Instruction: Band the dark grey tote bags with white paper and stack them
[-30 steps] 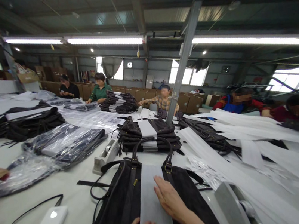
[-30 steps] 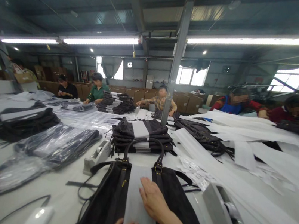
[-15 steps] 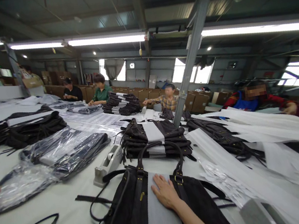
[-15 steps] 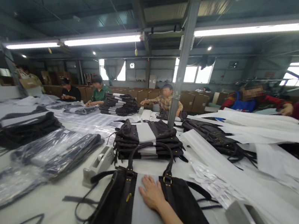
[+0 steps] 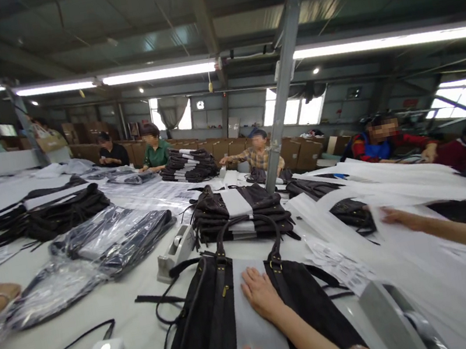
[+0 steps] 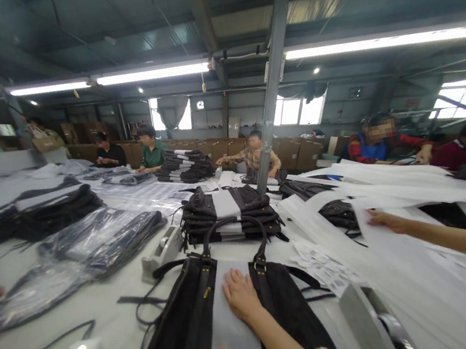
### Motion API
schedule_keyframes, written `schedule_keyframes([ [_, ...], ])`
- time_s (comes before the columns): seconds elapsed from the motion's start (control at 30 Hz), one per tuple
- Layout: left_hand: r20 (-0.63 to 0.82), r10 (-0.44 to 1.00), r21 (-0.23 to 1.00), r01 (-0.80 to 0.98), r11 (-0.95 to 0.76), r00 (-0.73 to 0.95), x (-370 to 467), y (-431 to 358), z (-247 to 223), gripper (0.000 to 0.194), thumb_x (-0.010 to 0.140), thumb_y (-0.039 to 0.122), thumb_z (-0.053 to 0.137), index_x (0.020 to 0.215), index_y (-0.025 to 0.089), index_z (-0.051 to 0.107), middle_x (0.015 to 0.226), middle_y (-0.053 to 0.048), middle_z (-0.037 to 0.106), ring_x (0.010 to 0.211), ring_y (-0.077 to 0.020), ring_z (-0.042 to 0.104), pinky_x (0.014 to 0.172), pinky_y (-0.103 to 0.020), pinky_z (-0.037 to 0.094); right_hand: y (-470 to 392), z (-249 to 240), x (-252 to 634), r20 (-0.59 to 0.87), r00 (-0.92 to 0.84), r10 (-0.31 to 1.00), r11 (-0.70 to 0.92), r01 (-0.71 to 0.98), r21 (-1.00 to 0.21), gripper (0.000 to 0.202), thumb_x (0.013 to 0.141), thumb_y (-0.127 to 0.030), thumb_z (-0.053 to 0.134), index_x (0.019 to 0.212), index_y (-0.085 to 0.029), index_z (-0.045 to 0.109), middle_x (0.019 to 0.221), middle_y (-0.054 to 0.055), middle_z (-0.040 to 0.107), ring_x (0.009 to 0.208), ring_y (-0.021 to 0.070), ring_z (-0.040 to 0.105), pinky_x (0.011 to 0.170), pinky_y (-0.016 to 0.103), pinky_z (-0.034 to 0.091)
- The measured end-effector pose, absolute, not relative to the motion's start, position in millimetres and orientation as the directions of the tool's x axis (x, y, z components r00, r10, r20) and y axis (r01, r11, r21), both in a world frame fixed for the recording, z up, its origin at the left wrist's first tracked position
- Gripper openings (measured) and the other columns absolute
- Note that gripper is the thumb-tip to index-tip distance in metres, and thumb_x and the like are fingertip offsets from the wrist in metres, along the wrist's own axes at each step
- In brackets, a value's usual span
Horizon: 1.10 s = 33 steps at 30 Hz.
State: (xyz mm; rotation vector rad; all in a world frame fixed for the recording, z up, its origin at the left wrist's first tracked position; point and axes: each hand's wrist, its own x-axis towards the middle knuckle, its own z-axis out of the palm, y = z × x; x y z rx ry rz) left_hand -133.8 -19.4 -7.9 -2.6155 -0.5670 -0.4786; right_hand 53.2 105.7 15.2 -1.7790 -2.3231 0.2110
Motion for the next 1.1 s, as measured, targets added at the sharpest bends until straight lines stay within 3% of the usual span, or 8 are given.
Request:
schedule_keyframes([
  [0.17, 0.383, 0.348, -0.259, 0.461, -0.849, 0.856, -132, -28, -4, 0.038, 0.092, 0.033, 0.047, 0.129, 0.025, 0.045, 0.128, -0.006, 0.058, 0.111, -0.0232, 0.059, 0.085, -0.031, 0.051, 46, 17, 60, -0.033, -0.255, 0.966, 0.243, 0.949, -0.199, 0.06, 0.09, -0.053, 0.034, 0.143, -0.024, 0.034, 0.152, 0.013, 0.021, 0.139, 0.0355, 0.016, 0.108, 0.053, 0.018],
  [0.3, 0.34, 0.455, -0.041, 0.497, -0.867, 0.823, -134, -39, 10, 0.034, 0.092, 0.028, 0.046, 0.126, 0.025, 0.047, 0.127, -0.006, 0.059, 0.102, -0.0208, 0.06, 0.086, -0.032, 0.051, -3, 18, 65, -0.093, -0.288, 0.953, 0.266, 0.944, -0.197, 0.059, 0.091, -0.052, 0.033, 0.144, -0.027, 0.029, 0.154, 0.011, 0.014, 0.14, 0.0353, 0.012, 0.108, 0.055, 0.017],
  [0.4, 0.253, 0.517, 0.068, 0.518, -0.853, 0.818, -140, -48, 23, 0.044, 0.087, 0.042, 0.053, 0.128, 0.025, 0.047, 0.134, -0.01, 0.052, 0.105, -0.0252, 0.058, 0.09, -0.04, 0.05, -22, 21, 65, -0.099, -0.292, 0.951, 0.271, 0.945, -0.185, 0.059, 0.091, -0.051, 0.031, 0.145, -0.027, 0.028, 0.154, 0.01, 0.012, 0.14, 0.0345, 0.01, 0.109, 0.056, 0.015],
  [0.47, 0.238, 0.53, 0.078, 0.528, -0.845, 0.813, -144, -52, 23, 0.065, 0.082, 0.055, 0.056, 0.135, 0.022, 0.04, 0.141, -0.015, 0.043, 0.12, -0.0317, 0.049, 0.099, -0.048, 0.043, -25, 21, 64, -0.091, -0.29, 0.953, 0.271, 0.946, -0.18, 0.059, 0.092, -0.051, 0.03, 0.145, -0.026, 0.027, 0.154, 0.011, 0.012, 0.141, 0.0339, 0.01, 0.109, 0.056, 0.014],
  [0.53, 0.25, 0.529, 0.076, 0.528, -0.846, 0.811, -145, -56, 16, 0.072, 0.081, 0.059, 0.053, 0.139, 0.021, 0.034, 0.143, -0.016, 0.041, 0.129, -0.0321, 0.04, 0.105, -0.048, 0.036, -25, 20, 63, -0.078, -0.286, 0.955, 0.269, 0.948, -0.172, 0.06, 0.092, -0.051, 0.029, 0.146, -0.026, 0.026, 0.155, 0.011, 0.012, 0.141, 0.0332, 0.01, 0.109, 0.055, 0.014],
  [0.83, 0.232, 0.555, 0.056, 0.559, -0.828, 0.799, -144, -71, -1, 0.056, 0.09, 0.048, 0.047, 0.137, 0.021, 0.038, 0.141, -0.012, 0.044, 0.131, -0.0291, 0.038, 0.104, -0.043, 0.035, -44, 21, 51, -0.05, -0.278, 0.959, 0.273, 0.958, -0.092, 0.058, 0.094, -0.046, 0.026, 0.147, -0.021, 0.021, 0.155, 0.012, 0.01, 0.141, 0.0313, 0.011, 0.109, 0.054, 0.014],
  [0.97, 0.201, 0.567, 0.081, 0.563, -0.823, 0.799, -149, -73, 7, 0.051, 0.091, 0.044, 0.046, 0.137, 0.022, 0.039, 0.142, -0.012, 0.043, 0.131, -0.0293, 0.038, 0.102, -0.044, 0.036, -86, 34, 65, -0.076, -0.428, 0.901, 0.418, 0.901, -0.114, 0.052, 0.093, -0.033, 0.028, 0.143, -0.018, 0.031, 0.153, 0.013, 0.021, 0.139, 0.0283, 0.019, 0.109, 0.048, 0.02],
  [1.1, 0.201, 0.578, 0.107, 0.569, -0.815, 0.791, -149, -74, 9, 0.049, 0.091, 0.044, 0.045, 0.136, 0.024, 0.04, 0.141, -0.011, 0.044, 0.131, -0.0291, 0.038, 0.102, -0.044, 0.035, -144, 50, 92, -0.123, -0.596, 0.793, 0.576, 0.8, -0.166, 0.062, 0.081, -0.024, 0.046, 0.141, -0.024, 0.035, 0.152, 0.011, 0.025, 0.14, 0.0245, 0.02, 0.113, 0.046, 0.013],
])
